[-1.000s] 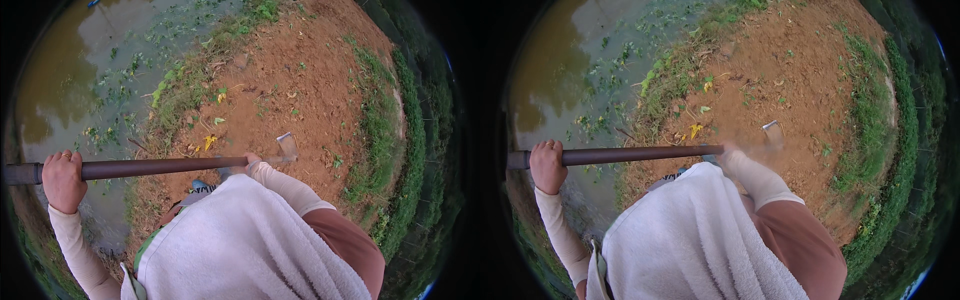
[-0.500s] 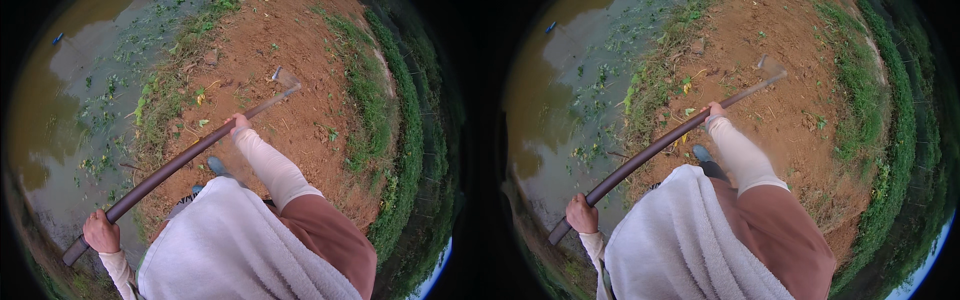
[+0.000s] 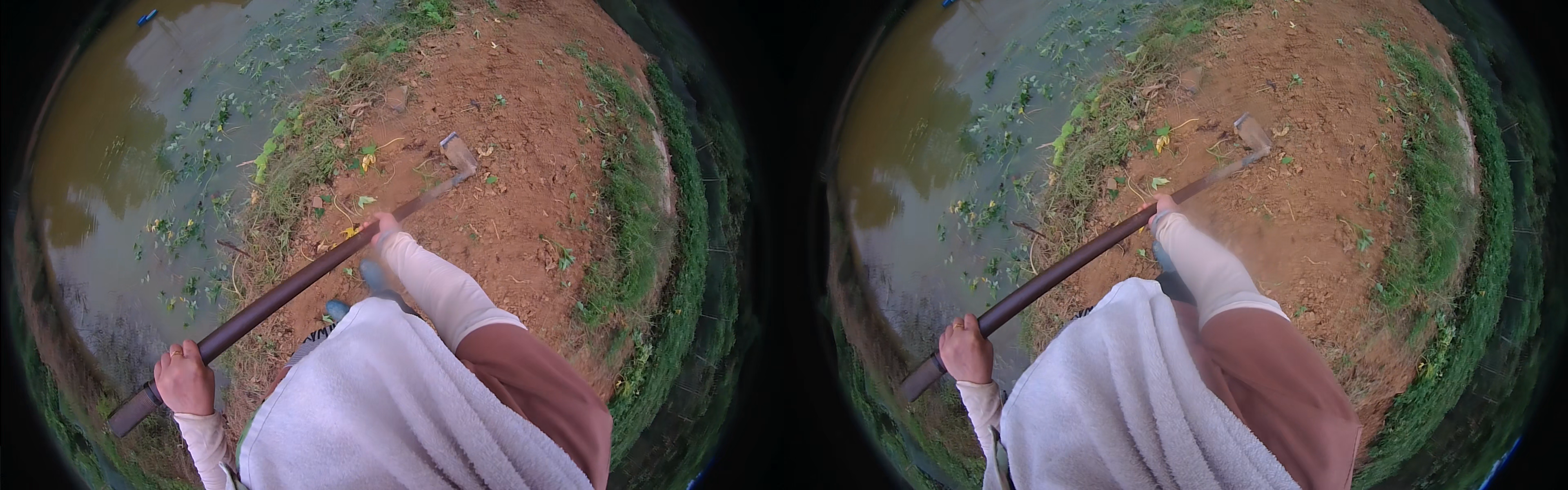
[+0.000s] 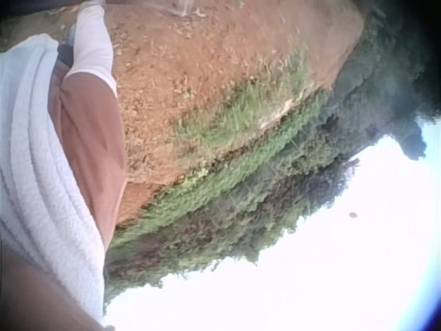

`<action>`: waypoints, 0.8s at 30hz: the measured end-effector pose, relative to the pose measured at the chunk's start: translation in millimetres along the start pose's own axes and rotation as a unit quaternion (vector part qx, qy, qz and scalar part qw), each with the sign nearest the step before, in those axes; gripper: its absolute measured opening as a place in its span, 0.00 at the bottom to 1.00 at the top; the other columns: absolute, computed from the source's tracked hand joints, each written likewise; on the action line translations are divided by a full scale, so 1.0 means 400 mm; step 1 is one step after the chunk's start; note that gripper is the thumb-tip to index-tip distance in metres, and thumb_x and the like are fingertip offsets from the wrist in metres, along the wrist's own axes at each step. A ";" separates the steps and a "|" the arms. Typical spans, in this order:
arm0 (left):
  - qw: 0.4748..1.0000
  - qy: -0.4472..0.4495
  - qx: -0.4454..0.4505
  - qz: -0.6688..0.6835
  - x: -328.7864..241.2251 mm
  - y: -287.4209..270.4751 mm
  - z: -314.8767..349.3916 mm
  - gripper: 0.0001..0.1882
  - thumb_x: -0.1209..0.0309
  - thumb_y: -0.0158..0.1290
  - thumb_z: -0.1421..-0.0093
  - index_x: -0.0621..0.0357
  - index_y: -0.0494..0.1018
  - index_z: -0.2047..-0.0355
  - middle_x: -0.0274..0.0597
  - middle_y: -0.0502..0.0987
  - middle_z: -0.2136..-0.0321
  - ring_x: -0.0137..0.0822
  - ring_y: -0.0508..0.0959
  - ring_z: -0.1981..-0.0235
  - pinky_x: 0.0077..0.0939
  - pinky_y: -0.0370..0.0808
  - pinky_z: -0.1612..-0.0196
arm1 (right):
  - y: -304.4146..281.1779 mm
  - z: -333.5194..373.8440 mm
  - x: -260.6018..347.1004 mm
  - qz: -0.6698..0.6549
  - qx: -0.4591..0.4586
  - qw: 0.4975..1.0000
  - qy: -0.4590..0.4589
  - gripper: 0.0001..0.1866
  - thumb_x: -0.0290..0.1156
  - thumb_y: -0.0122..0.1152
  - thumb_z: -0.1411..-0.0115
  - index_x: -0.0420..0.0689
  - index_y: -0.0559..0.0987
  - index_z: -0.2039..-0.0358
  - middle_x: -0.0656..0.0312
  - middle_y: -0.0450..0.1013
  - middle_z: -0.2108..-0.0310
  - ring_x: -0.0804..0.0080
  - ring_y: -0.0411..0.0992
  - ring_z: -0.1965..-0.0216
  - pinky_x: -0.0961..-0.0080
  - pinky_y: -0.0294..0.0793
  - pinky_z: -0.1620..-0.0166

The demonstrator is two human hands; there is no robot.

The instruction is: The person uses a hoe to loosen soil and uproot weeds along the edge of a pond. They gather the uprooted plants by hand, carry them to the water's edge, and throw them into the pond. The person then resumes hoeing the ground.

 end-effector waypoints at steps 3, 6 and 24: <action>0.999 -0.021 0.045 0.002 0.086 -0.014 0.060 0.05 0.78 0.48 0.61 0.57 0.64 0.82 0.41 0.68 0.83 0.42 0.71 0.79 0.34 0.67 0.74 | -0.009 0.038 -0.012 0.009 0.019 0.999 0.045 0.15 0.24 0.47 0.47 0.42 0.57 0.59 0.51 0.61 0.70 0.58 0.66 0.75 0.57 0.72 0.73; 0.996 -0.043 0.077 0.007 0.164 -0.058 0.103 0.05 0.79 0.48 0.63 0.58 0.63 0.83 0.45 0.69 0.83 0.46 0.71 0.80 0.37 0.67 0.76 | -0.029 0.003 -0.046 0.036 0.043 0.997 0.055 0.16 0.24 0.49 0.47 0.41 0.59 0.59 0.51 0.62 0.69 0.56 0.68 0.74 0.54 0.73 0.73; 0.985 -0.129 0.114 0.023 0.390 0.045 0.369 0.05 0.80 0.47 0.67 0.60 0.64 0.84 0.50 0.67 0.85 0.53 0.69 0.81 0.43 0.64 0.77 | -0.017 0.162 -0.315 0.232 0.005 0.972 -0.024 0.20 0.19 0.54 0.54 0.40 0.59 0.60 0.52 0.65 0.72 0.56 0.69 0.74 0.55 0.74 0.72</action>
Point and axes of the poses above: each hand's wrist, its own z-axis away from the middle knuckle, its own y-axis out of the palm, x = y × z, the point moved 1 cm from there along -z, towards the middle knuckle
